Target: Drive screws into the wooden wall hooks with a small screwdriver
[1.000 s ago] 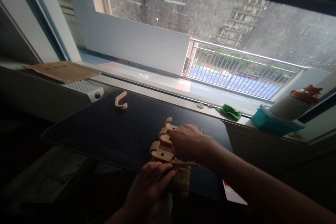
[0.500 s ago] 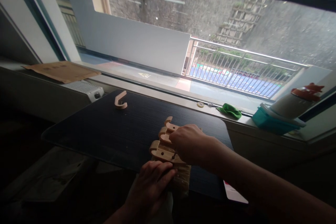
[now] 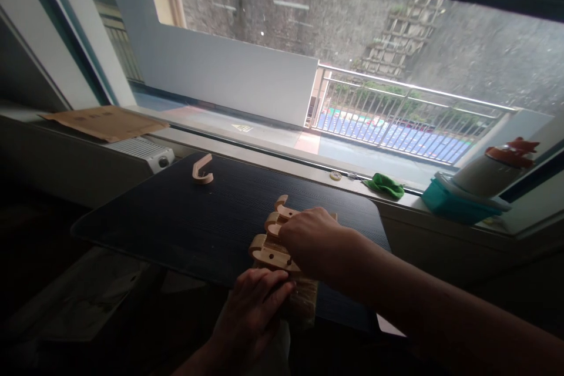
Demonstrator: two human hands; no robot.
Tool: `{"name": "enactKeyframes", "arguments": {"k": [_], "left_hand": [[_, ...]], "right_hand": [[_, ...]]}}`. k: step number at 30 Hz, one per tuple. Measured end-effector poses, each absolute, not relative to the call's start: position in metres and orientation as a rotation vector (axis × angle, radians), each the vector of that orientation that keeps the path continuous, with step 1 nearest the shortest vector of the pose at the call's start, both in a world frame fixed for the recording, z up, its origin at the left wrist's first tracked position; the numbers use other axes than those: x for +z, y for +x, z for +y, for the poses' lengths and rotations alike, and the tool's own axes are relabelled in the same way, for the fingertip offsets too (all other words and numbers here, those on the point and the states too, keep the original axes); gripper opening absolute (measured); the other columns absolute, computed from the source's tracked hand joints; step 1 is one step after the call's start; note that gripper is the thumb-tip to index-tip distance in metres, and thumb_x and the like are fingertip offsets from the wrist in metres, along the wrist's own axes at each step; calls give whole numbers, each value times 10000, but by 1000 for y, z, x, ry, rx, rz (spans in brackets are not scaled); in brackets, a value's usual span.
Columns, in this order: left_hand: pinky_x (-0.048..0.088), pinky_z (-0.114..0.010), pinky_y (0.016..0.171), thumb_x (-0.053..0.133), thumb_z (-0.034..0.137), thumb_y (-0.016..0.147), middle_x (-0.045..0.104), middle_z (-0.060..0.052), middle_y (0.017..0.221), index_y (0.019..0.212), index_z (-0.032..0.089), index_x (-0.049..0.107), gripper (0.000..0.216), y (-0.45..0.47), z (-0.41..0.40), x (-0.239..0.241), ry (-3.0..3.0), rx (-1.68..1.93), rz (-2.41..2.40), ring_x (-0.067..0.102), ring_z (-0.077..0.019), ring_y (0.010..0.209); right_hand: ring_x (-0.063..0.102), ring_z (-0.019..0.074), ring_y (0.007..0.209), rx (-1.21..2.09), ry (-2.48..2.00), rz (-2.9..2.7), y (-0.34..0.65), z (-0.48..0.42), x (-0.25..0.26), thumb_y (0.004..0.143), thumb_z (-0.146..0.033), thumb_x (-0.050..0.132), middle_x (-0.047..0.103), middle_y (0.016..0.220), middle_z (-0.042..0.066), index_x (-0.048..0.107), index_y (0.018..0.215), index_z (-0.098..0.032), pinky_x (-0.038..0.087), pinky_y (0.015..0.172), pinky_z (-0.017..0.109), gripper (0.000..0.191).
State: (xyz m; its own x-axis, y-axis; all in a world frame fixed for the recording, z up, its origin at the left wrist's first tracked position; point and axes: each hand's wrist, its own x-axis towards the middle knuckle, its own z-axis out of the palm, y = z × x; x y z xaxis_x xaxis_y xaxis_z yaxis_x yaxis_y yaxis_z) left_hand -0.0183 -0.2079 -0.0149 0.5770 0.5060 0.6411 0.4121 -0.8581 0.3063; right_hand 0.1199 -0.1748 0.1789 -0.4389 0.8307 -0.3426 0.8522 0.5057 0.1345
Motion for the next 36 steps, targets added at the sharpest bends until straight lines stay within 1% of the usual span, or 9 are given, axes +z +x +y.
{"name": "enactKeyframes", "arguments": {"k": [6, 10, 12, 14, 17, 21, 27, 32, 36], "left_hand": [[336, -401, 933, 502, 80, 794, 551, -68, 1177, 1200, 172, 527, 417, -18, -207, -18, 2672, 1146, 768, 434, -231, 1064], [331, -412, 945, 499, 73, 790, 541, -66, 1199, 1216, 180, 514, 440, -19, -208, -20, 2670, 1108, 774, 430, -236, 1076], [337, -414, 946, 502, 64, 782, 541, -66, 1198, 1226, 186, 505, 461, -19, -208, -20, 2676, 1091, 785, 432, -234, 1076], [337, -417, 952, 505, 57, 777, 541, -64, 1196, 1237, 192, 496, 479, -20, -209, -19, 2684, 1082, 791, 432, -231, 1080], [333, -420, 958, 501, 64, 786, 542, -66, 1195, 1238, 192, 497, 470, -20, -209, -17, 2686, 1093, 784, 431, -234, 1087], [333, -403, 944, 492, 69, 799, 557, -68, 1163, 1201, 177, 527, 418, -19, -208, -16, 2677, 1151, 776, 444, -227, 1061], [335, -398, 933, 489, 87, 809, 553, -69, 1177, 1202, 177, 525, 404, -18, -207, -18, 2686, 1134, 773, 443, -232, 1065], [322, -406, 955, 487, 74, 801, 543, -63, 1195, 1222, 187, 513, 437, -19, -207, -18, 2681, 1106, 787, 439, -234, 1079], [320, -408, 964, 490, 62, 791, 538, -63, 1206, 1233, 187, 505, 460, -19, -208, -18, 2683, 1090, 783, 433, -235, 1091]], "right_hand": [[630, 216, 682, -91, 1474, 2340, 128, -174, 166, 801, -184, 513, 685, 771, 84, 671, 819, -194, 404, 577, 308, 159], [627, 209, 683, 14, 1572, 2320, 130, -174, 164, 865, -289, 455, 681, 752, 96, 666, 781, -215, 401, 589, 313, 238], [624, 215, 653, 56, 1555, 2297, 127, -173, 167, 850, -316, 480, 674, 725, 103, 672, 793, -208, 393, 566, 312, 227], [621, 222, 632, 45, 1479, 2284, 124, -172, 171, 786, -302, 556, 672, 719, 96, 671, 870, -185, 383, 542, 302, 184], [624, 210, 654, -45, 1373, 2314, 120, -173, 180, 714, -196, 610, 675, 758, 65, 649, 953, -194, 360, 527, 273, 243], [629, 189, 731, -142, 1340, 2436, 121, -176, 181, 796, -133, 517, 673, 795, 61, 644, 928, -202, 343, 533, 260, 196], [624, 207, 689, -113, 1464, 2385, 131, -171, 167, 800, -217, 508, 670, 756, 58, 648, 847, -200, 352, 539, 280, 149], [622, 214, 660, 29, 1530, 2332, 132, -170, 168, 833, -288, 457, 674, 717, 94, 651, 790, -190, 346, 526, 290, 222], [622, 201, 651, 2, 1436, 2334, 128, -173, 176, 732, -233, 565, 674, 741, 54, 642, 865, -193, 323, 505, 264, 159]]}}
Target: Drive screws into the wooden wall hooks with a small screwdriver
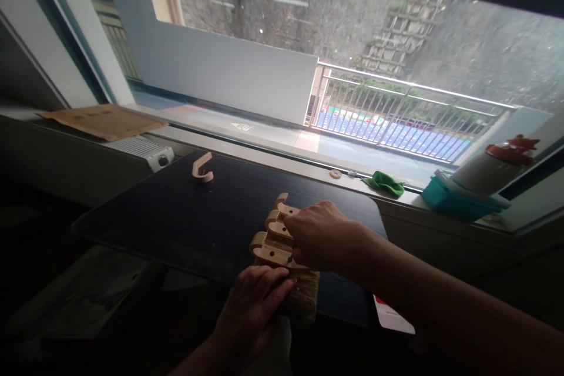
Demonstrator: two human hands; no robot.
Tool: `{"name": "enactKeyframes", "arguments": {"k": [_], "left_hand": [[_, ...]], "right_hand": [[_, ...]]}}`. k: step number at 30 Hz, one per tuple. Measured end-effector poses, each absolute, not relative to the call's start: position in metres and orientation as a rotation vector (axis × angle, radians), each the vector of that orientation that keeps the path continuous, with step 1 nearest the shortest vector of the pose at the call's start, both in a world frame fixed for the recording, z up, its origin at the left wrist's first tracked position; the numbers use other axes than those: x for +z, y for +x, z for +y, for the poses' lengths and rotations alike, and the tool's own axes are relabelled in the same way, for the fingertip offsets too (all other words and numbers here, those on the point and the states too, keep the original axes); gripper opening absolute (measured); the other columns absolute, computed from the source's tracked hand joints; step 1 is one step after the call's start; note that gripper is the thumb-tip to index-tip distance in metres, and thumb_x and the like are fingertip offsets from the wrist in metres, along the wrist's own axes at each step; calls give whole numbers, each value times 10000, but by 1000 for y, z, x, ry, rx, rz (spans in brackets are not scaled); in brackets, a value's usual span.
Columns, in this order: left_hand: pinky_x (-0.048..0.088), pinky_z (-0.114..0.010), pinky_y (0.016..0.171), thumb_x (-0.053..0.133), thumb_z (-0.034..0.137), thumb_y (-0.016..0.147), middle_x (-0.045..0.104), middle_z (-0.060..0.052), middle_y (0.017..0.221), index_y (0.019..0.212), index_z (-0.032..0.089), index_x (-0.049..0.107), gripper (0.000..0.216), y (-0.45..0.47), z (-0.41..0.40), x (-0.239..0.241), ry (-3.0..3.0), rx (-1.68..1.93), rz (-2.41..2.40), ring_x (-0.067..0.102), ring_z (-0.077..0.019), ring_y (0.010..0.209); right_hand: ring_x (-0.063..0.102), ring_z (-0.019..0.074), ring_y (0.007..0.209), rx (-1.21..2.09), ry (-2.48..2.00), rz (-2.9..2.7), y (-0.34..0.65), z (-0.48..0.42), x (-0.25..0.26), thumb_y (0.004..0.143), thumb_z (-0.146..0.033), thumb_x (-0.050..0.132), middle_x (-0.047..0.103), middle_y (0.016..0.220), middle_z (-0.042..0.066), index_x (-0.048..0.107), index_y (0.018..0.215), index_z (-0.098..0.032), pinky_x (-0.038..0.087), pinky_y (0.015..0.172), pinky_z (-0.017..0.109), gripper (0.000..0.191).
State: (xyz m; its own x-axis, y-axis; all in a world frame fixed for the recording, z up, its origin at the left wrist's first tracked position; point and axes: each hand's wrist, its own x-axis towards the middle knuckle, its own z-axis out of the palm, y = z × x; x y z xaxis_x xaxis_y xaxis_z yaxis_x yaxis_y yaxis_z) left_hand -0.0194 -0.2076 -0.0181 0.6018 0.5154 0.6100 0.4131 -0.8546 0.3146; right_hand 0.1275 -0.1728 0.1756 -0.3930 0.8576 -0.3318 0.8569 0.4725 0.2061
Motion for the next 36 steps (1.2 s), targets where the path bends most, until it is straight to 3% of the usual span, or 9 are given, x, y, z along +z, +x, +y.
{"name": "enactKeyframes", "arguments": {"k": [6, 17, 21, 26, 36], "left_hand": [[319, -404, 956, 507, 79, 795, 538, -65, 1209, 1231, 181, 506, 447, -19, -207, -21, 2669, 1088, 772, 430, -236, 1089], [301, -409, 967, 504, 64, 793, 535, -59, 1208, 1229, 179, 509, 451, -19, -208, -20, 2665, 1096, 785, 422, -234, 1090], [297, -409, 978, 498, 63, 799, 534, -58, 1211, 1231, 179, 507, 448, -19, -208, -19, 2668, 1090, 772, 419, -232, 1100], [309, -401, 969, 509, 75, 799, 535, -63, 1212, 1232, 178, 509, 446, -19, -208, -20, 2666, 1102, 771, 425, -231, 1091], [312, -410, 945, 507, 106, 816, 544, -66, 1198, 1222, 175, 519, 413, -18, -206, -23, 2673, 1117, 771, 435, -240, 1066]], "right_hand": [[633, 172, 730, -65, 1359, 2389, 123, -177, 176, 800, -107, 488, 668, 777, 55, 639, 761, -177, 322, 516, 239, 171], [626, 203, 657, 3, 1479, 2286, 129, -176, 168, 807, -258, 513, 677, 761, 81, 657, 788, -163, 355, 519, 266, 174], [621, 177, 649, -42, 1384, 2333, 126, -177, 178, 740, -180, 571, 665, 755, 63, 656, 887, -171, 318, 495, 238, 170], [626, 166, 722, -111, 1345, 2337, 123, -178, 184, 793, -95, 491, 662, 781, 75, 660, 806, -157, 331, 528, 236, 180], [604, 176, 583, 39, 1474, 2300, 136, -170, 165, 861, -306, 423, 659, 669, 74, 637, 734, -162, 318, 496, 261, 287]]}}
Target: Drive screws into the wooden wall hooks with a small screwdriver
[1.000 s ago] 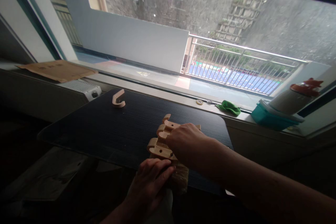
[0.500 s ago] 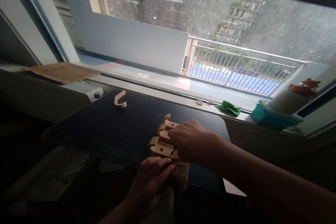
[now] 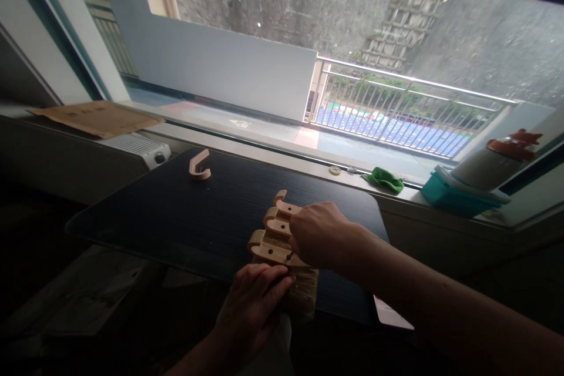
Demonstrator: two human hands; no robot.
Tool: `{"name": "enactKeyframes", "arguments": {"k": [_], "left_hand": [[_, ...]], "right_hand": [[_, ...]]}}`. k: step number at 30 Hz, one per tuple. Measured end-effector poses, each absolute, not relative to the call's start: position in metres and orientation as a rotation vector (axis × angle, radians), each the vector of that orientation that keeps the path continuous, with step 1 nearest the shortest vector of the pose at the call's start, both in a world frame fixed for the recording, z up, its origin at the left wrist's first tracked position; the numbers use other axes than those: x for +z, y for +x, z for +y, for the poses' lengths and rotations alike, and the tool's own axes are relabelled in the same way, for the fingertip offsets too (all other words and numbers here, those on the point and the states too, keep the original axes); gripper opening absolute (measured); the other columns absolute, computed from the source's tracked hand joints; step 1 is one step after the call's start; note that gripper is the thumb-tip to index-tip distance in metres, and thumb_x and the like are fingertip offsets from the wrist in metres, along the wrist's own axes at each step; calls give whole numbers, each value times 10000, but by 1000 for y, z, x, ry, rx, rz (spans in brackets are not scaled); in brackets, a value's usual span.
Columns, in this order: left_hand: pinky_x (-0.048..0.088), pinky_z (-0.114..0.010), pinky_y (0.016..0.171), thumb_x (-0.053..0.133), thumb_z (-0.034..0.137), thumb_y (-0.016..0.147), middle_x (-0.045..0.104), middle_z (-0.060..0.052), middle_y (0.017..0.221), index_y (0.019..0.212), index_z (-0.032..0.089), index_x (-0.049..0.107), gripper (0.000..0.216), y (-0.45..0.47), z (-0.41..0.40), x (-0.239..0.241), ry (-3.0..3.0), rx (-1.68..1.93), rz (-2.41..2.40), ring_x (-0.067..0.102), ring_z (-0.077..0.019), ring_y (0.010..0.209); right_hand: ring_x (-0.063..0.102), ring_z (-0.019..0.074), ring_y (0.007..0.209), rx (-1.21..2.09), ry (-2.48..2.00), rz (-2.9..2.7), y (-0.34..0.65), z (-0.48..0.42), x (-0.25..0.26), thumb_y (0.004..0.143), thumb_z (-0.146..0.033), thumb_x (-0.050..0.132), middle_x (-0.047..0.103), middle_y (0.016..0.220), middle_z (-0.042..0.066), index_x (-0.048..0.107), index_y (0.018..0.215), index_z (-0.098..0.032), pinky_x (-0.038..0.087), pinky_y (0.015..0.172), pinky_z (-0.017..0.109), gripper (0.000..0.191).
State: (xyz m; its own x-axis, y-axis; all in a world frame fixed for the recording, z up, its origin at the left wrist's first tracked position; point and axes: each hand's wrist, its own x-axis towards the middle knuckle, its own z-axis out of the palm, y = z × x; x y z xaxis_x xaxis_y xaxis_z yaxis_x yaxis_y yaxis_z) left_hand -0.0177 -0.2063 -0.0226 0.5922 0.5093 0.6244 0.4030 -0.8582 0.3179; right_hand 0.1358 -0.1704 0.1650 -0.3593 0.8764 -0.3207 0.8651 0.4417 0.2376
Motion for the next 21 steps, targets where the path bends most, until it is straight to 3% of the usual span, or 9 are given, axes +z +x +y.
{"name": "enactKeyframes", "arguments": {"k": [4, 9, 21], "left_hand": [[302, -407, 953, 500, 99, 820, 539, -65, 1201, 1221, 172, 519, 408, -18, -207, -20, 2676, 1102, 777, 428, -239, 1074], [297, -395, 965, 498, 87, 817, 540, -62, 1202, 1220, 169, 520, 412, -19, -207, -19, 2670, 1111, 763, 428, -230, 1082], [335, -402, 946, 490, 85, 811, 558, -68, 1177, 1209, 178, 525, 410, -19, -208, -17, 2665, 1132, 774, 447, -232, 1065]], "right_hand": [[611, 178, 613, -4, 1401, 2305, 129, -174, 177, 741, -220, 566, 669, 739, 53, 627, 854, -169, 293, 476, 247, 138], [629, 166, 702, -95, 1324, 2376, 127, -174, 180, 783, -131, 515, 668, 773, 54, 629, 763, -173, 315, 510, 236, 123], [624, 208, 633, 11, 1454, 2261, 125, -174, 173, 810, -243, 508, 675, 740, 95, 660, 818, -162, 351, 508, 272, 172]]}}
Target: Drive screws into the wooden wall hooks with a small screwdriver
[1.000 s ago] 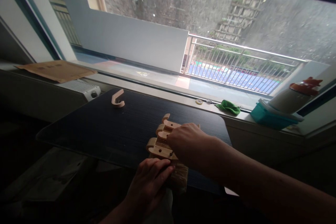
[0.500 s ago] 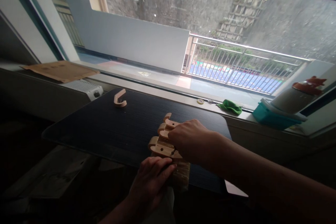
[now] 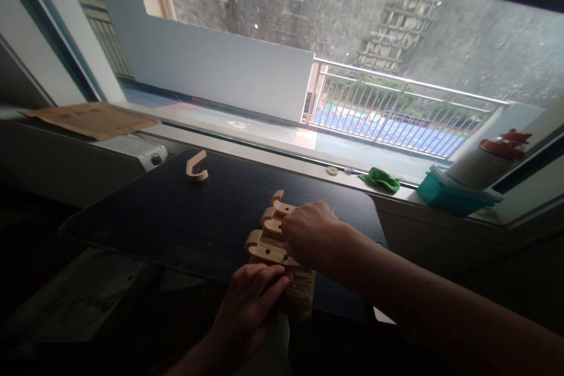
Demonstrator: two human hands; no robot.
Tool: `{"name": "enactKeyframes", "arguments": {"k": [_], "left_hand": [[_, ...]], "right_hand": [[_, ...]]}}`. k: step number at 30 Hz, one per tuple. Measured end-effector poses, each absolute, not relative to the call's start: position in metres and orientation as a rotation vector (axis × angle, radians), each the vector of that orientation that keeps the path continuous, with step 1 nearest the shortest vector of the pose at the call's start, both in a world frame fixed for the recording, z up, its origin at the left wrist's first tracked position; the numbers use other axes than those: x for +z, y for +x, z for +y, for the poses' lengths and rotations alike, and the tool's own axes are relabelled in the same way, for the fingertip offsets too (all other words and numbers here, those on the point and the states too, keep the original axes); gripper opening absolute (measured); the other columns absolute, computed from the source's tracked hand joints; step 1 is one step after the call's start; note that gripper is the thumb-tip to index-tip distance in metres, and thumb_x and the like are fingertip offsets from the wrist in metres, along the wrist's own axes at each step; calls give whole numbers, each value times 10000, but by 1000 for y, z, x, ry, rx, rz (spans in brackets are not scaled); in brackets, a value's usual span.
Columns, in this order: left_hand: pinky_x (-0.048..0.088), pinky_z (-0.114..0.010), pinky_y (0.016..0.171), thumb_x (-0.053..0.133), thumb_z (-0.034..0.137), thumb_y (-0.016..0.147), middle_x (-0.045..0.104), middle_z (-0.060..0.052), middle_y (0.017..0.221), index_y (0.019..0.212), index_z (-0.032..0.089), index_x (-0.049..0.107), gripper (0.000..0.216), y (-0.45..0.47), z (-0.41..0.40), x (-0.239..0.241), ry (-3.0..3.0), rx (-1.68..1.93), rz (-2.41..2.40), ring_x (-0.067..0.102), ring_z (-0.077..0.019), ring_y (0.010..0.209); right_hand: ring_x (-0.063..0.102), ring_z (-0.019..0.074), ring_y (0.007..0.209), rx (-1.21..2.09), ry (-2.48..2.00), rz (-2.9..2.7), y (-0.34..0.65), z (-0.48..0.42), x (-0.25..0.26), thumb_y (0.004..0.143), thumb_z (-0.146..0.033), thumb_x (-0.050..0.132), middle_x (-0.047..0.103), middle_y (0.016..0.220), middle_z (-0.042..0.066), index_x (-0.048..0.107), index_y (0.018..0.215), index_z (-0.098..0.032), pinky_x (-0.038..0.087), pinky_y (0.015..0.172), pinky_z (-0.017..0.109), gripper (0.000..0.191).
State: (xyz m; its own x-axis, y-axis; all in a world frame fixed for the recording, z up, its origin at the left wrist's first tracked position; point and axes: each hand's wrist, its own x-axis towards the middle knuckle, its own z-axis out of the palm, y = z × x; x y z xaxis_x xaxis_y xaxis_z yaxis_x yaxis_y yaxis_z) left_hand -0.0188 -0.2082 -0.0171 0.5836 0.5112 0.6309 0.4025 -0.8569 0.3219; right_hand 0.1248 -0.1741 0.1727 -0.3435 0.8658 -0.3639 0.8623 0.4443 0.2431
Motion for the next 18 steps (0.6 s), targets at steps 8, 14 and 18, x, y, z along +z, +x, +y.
{"name": "enactKeyframes", "arguments": {"k": [8, 14, 18], "left_hand": [[320, -399, 959, 513, 100, 810, 544, -63, 1205, 1221, 183, 517, 420, -19, -208, -20, 2677, 1088, 787, 435, -233, 1088], [305, -409, 970, 504, 91, 806, 543, -62, 1205, 1230, 179, 514, 433, -18, -207, -22, 2683, 1117, 784, 432, -238, 1084], [319, -411, 959, 495, 91, 809, 549, -67, 1191, 1214, 181, 528, 416, -18, -208, -21, 2693, 1114, 791, 442, -238, 1071]], "right_hand": [[626, 171, 683, -88, 1279, 2441, 133, -176, 180, 797, -152, 507, 661, 773, 49, 642, 808, -179, 328, 527, 261, 138], [631, 190, 666, -26, 1445, 2367, 139, -171, 165, 853, -249, 449, 674, 746, 69, 634, 808, -163, 344, 533, 267, 210], [619, 194, 623, -17, 1533, 2288, 141, -171, 165, 872, -315, 398, 665, 688, 87, 638, 771, -157, 337, 517, 271, 304]]}}
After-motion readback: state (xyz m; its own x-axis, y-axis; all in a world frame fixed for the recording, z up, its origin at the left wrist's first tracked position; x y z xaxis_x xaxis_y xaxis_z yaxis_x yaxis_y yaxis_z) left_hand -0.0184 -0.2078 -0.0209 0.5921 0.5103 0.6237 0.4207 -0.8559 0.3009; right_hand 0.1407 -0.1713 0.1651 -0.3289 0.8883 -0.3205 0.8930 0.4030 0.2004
